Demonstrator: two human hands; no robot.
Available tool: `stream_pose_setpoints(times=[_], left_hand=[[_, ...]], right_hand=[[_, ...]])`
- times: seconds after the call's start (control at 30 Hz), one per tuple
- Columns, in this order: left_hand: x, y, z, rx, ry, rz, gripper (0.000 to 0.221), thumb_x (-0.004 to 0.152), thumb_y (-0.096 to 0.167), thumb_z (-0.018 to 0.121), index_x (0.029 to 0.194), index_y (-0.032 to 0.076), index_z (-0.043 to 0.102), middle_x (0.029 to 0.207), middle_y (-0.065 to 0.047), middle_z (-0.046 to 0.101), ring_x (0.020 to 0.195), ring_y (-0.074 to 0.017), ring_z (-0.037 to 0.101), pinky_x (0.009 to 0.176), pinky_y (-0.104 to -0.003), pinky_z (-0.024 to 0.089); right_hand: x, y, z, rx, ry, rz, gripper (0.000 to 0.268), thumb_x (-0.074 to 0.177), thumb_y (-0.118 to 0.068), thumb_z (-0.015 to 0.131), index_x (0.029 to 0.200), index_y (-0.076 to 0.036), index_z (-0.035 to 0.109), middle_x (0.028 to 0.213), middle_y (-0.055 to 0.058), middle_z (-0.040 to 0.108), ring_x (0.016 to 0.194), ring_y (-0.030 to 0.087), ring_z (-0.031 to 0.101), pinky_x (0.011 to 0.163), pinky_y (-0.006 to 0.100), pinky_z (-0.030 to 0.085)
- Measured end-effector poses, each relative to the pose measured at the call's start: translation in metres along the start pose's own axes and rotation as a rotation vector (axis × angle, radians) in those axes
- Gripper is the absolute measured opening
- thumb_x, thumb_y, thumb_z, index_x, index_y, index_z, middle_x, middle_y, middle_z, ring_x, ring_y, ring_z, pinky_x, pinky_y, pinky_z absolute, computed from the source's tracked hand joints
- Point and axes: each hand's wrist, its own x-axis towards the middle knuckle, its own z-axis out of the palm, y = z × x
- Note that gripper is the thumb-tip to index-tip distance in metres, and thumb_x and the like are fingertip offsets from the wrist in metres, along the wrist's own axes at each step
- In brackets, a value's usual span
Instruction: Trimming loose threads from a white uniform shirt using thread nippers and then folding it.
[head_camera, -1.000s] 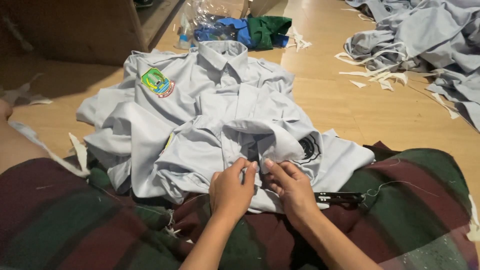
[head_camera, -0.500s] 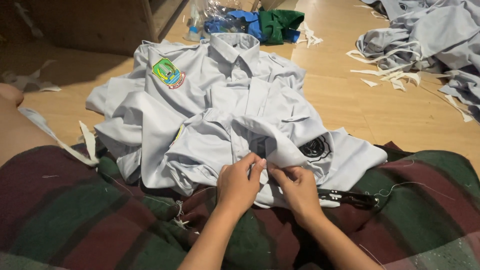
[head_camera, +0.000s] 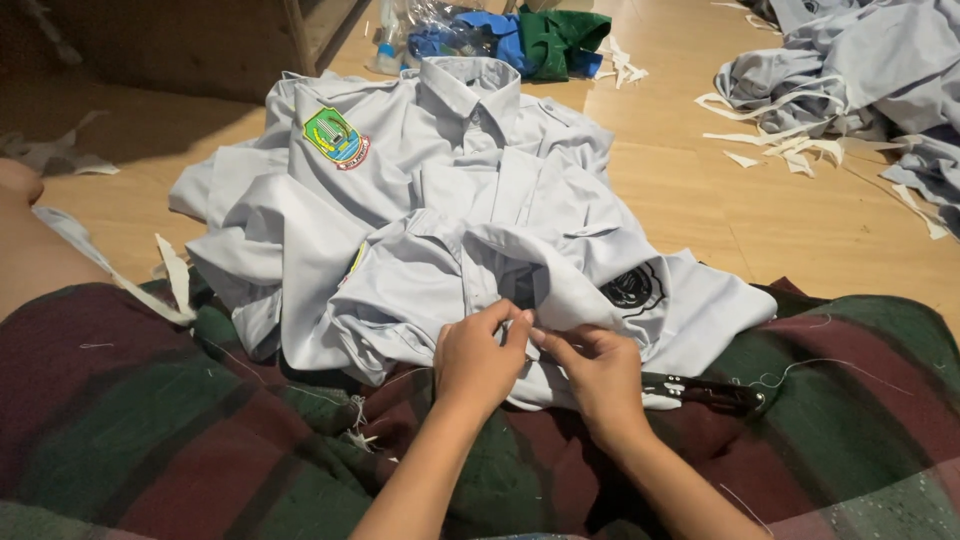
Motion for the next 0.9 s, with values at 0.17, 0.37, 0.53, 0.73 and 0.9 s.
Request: stream_pose_setpoints(times=[0.17, 0.37, 0.53, 0.73, 0.9], left_hand=[[0.000, 0.007, -0.010, -0.101, -0.012, -0.056, 0.026, 0.086, 0.042, 0.064, 0.085, 0.019, 0.077, 0.063, -0.006, 0.065, 0.067, -0.0273, 0.061, 0.069, -0.039, 0.050], [-0.001, 0.006, -0.015, -0.148, -0.029, -0.060, 0.029, 0.086, 0.042, 0.064, 0.081, 0.017, 0.076, 0.060, -0.005, 0.061, 0.060, -0.0245, 0.056, 0.062, -0.038, 0.047], [0.000, 0.003, -0.015, -0.191, -0.058, -0.043, 0.029, 0.085, 0.042, 0.064, 0.082, 0.016, 0.075, 0.062, -0.005, 0.062, 0.062, -0.0230, 0.057, 0.064, -0.036, 0.048], [-0.004, 0.021, -0.027, -0.131, -0.139, -0.094, 0.063, 0.090, 0.067, 0.041, 0.083, 0.015, 0.077, 0.077, -0.004, 0.075, 0.085, -0.0285, 0.065, 0.089, -0.035, 0.050], [-0.003, 0.028, -0.030, -0.065, -0.140, -0.169, 0.069, 0.086, 0.071, 0.053, 0.064, 0.007, 0.066, 0.058, -0.007, 0.065, 0.064, -0.0270, 0.064, 0.073, -0.034, 0.053]], right_hand=[[-0.002, 0.018, 0.008, -0.230, 0.179, -0.291, 0.029, 0.074, -0.018, 0.083, 0.094, 0.003, 0.079, 0.077, 0.012, 0.078, 0.060, 0.017, 0.063, 0.060, 0.030, 0.052], [-0.005, 0.011, 0.009, -0.191, 0.161, -0.302, 0.031, 0.075, -0.020, 0.084, 0.096, 0.003, 0.080, 0.082, 0.011, 0.080, 0.066, 0.016, 0.068, 0.063, 0.029, 0.053], [-0.005, 0.007, 0.008, -0.139, 0.095, -0.240, 0.028, 0.077, -0.021, 0.084, 0.085, 0.005, 0.078, 0.072, 0.008, 0.078, 0.059, 0.012, 0.058, 0.057, 0.027, 0.050], [-0.003, 0.020, 0.009, -0.279, 0.110, -0.366, 0.034, 0.077, -0.024, 0.082, 0.085, 0.008, 0.075, 0.066, 0.013, 0.071, 0.051, 0.018, 0.051, 0.048, 0.032, 0.044], [-0.008, 0.018, 0.009, -0.340, 0.033, -0.432, 0.029, 0.072, -0.018, 0.081, 0.094, 0.000, 0.076, 0.072, 0.009, 0.076, 0.053, 0.019, 0.063, 0.053, 0.033, 0.051]])
